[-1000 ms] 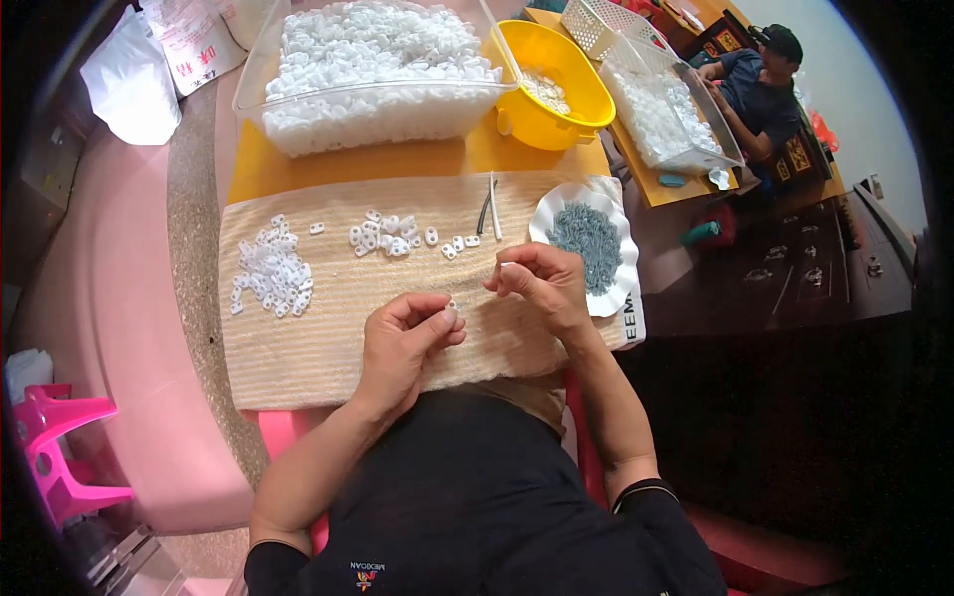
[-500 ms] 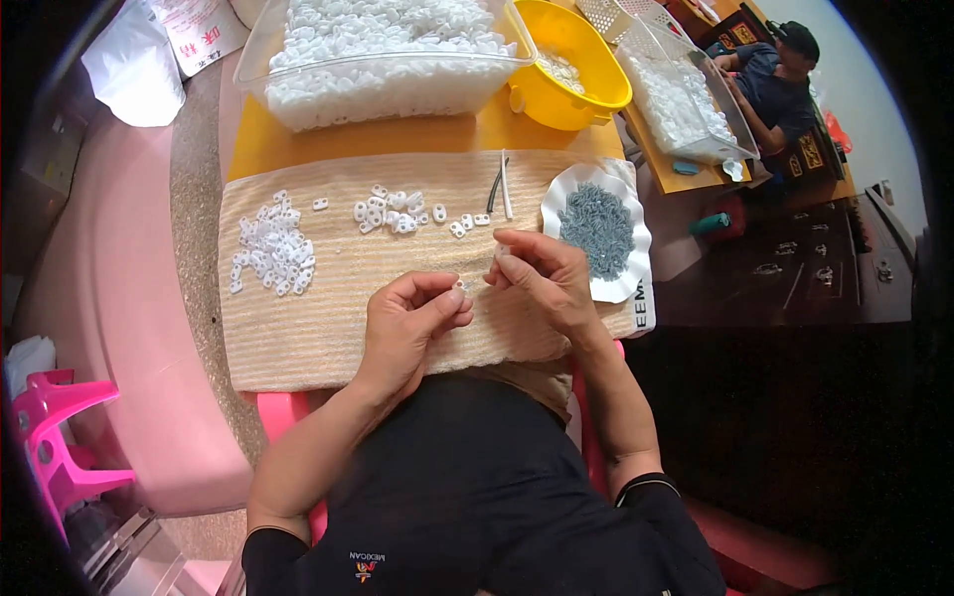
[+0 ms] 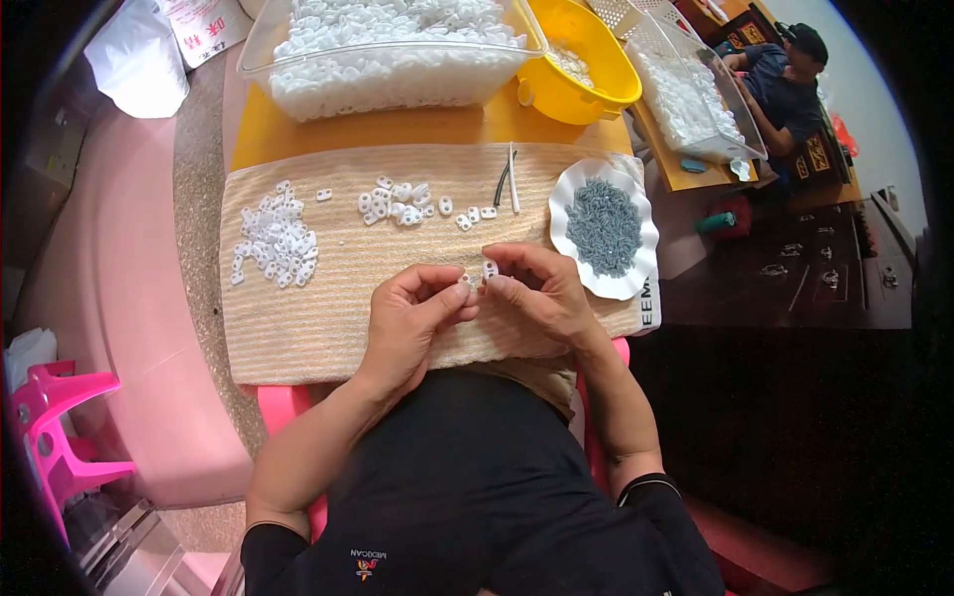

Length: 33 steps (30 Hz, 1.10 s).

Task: Assembling small white plastic components by hand at a workbench.

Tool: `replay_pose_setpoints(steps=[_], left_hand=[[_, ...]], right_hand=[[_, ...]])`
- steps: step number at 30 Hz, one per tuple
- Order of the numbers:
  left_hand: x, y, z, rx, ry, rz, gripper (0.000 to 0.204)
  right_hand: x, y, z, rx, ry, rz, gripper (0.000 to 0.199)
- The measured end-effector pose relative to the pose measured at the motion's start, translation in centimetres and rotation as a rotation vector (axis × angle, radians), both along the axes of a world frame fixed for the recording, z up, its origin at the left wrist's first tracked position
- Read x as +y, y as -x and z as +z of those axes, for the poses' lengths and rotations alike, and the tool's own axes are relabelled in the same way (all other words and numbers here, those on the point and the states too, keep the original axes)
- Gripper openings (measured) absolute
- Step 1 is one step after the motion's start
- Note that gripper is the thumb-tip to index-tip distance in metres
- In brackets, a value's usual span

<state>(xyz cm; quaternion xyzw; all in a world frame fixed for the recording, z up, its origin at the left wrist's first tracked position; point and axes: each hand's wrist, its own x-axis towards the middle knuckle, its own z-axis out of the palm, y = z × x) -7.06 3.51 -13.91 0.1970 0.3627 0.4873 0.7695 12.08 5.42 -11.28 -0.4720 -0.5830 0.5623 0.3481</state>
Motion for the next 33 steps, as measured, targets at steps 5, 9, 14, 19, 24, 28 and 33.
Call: replay_pose_setpoints(steps=[5,9,14,19,24,28,33], left_hand=[[0.08,0.08,0.12,0.006,-0.005,-0.012,0.016],[0.1,0.0,0.27,0.008,-0.009,-0.011,0.016],[0.12,0.0,0.24,0.01,-0.007,-0.013,0.016],[0.13,0.01,0.23,-0.003,-0.018,-0.017,0.015],[0.13,0.02,0.19,-0.008,-0.018,-0.018,0.015],[0.17,0.0,0.33,-0.006,-0.019,-0.024,0.015],[0.14,0.02,0.03,-0.01,-0.018,-0.019,0.016]], right_hand=[[-0.09,0.12,-0.33,-0.001,0.026,-0.007,0.031],[-0.16,0.01,-0.77,-0.012,0.008,-0.008,0.031],[-0.2,-0.04,-0.82,-0.017,0.015,-0.008,0.031],[-0.1,-0.01,-0.64,0.005,-0.013,0.01,0.031],[-0.06,-0.06,-0.77,0.028,-0.028,0.014,0.03],[-0.13,0.04,-0.45,0.024,-0.021,0.004,0.029],[-0.08,0.1,-0.38,0.035,-0.035,0.028,0.029]])
